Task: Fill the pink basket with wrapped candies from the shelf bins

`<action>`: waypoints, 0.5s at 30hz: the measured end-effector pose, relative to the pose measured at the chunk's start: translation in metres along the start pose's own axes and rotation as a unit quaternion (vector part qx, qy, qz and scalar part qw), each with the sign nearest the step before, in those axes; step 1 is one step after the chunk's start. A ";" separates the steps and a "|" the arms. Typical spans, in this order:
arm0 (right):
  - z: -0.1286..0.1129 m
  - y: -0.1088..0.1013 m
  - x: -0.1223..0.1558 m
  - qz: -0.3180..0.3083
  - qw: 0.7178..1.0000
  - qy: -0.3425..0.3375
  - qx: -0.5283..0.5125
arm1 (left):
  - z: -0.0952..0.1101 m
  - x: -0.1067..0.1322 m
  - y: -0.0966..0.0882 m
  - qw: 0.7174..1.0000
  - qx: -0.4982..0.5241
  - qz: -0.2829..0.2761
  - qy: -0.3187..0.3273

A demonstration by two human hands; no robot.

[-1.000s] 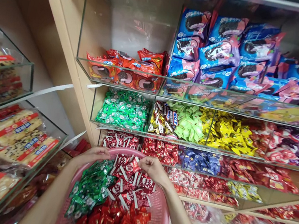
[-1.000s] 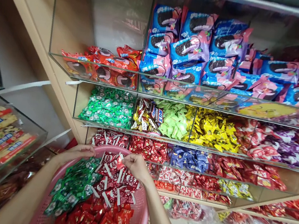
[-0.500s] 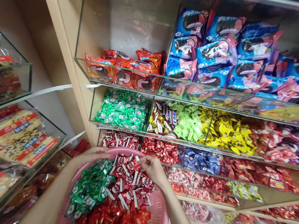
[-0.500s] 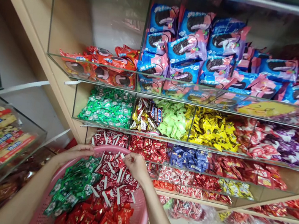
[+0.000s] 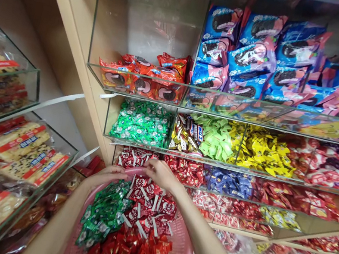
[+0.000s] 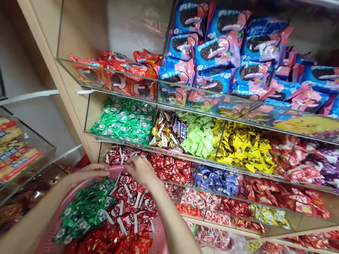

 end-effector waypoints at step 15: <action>0.046 0.072 -0.116 -0.077 0.971 0.222 -0.041 | -0.008 0.029 -0.007 0.999 0.010 0.028 0.015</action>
Point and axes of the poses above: each hand's wrist, its own x-axis away from the middle knuckle, its own y-axis out of the palm, z = x × y, the point moved 2 cm from there along -x, towards the middle knuckle, and after that the axes turned 6 degrees about -x, right-handed, at the moved point
